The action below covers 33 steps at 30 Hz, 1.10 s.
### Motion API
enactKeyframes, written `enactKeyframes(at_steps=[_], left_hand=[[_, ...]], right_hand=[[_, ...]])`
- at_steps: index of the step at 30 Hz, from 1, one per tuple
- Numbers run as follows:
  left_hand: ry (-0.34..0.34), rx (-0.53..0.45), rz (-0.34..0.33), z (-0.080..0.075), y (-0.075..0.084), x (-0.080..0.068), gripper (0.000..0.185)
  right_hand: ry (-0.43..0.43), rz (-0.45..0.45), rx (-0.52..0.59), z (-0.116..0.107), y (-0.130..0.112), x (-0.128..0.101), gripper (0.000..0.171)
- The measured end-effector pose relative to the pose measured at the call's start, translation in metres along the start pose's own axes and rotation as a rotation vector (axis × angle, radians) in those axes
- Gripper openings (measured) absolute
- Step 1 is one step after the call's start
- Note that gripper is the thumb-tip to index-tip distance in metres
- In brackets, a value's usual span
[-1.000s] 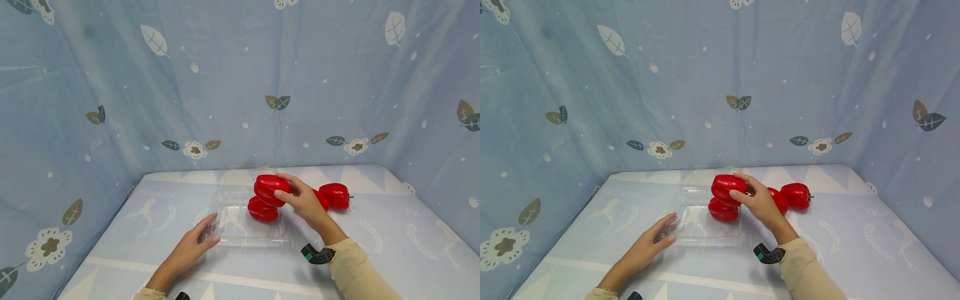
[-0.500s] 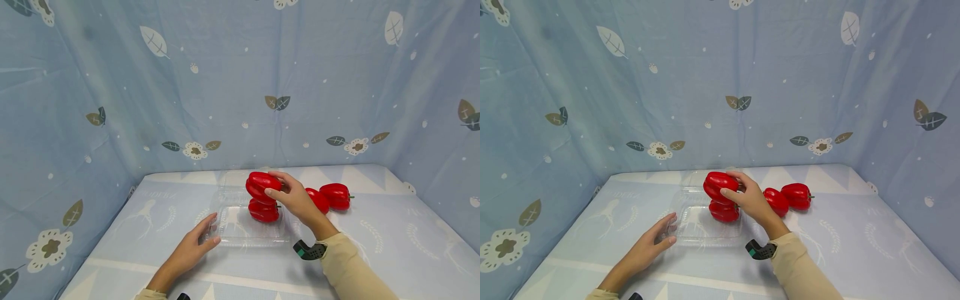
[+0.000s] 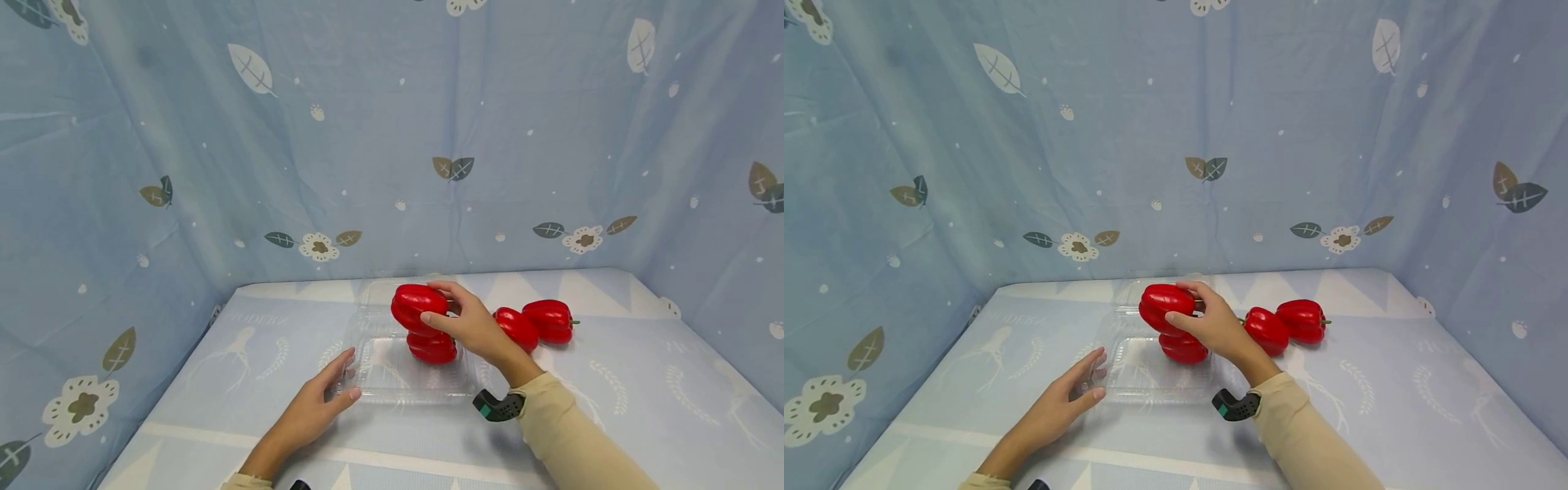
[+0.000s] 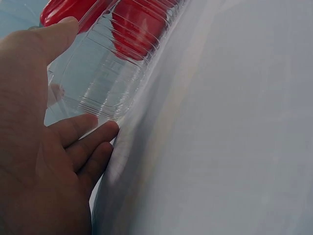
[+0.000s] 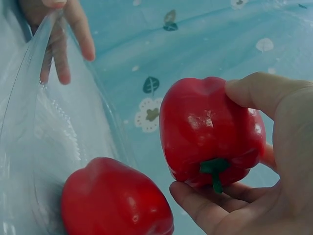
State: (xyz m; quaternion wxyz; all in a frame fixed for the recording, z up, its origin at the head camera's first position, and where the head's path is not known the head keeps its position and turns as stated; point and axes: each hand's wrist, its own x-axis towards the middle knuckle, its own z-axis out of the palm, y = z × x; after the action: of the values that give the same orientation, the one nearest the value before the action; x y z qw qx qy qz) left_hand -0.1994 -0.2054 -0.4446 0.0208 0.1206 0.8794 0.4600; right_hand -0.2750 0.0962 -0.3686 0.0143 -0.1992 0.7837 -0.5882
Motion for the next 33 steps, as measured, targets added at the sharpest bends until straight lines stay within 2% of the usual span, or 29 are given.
enactKeyframes(at_steps=[8, 19, 33], left_hand=[[-0.007, 0.014, -0.018, 0.002, 0.002, 0.003, 0.071], [-0.022, -0.006, -0.019, -0.001, 0.001, 0.000, 0.068], [-0.022, -0.015, -0.028, -0.001, 0.003, 0.000, 0.070]], right_hand=[[-0.030, 0.051, -0.003, 0.007, -0.001, 0.004, 0.069], [-0.058, 0.029, -0.025, 0.026, -0.001, 0.015, 0.070], [-0.040, 0.030, -0.131, 0.038, -0.003, 0.022, 0.073]])
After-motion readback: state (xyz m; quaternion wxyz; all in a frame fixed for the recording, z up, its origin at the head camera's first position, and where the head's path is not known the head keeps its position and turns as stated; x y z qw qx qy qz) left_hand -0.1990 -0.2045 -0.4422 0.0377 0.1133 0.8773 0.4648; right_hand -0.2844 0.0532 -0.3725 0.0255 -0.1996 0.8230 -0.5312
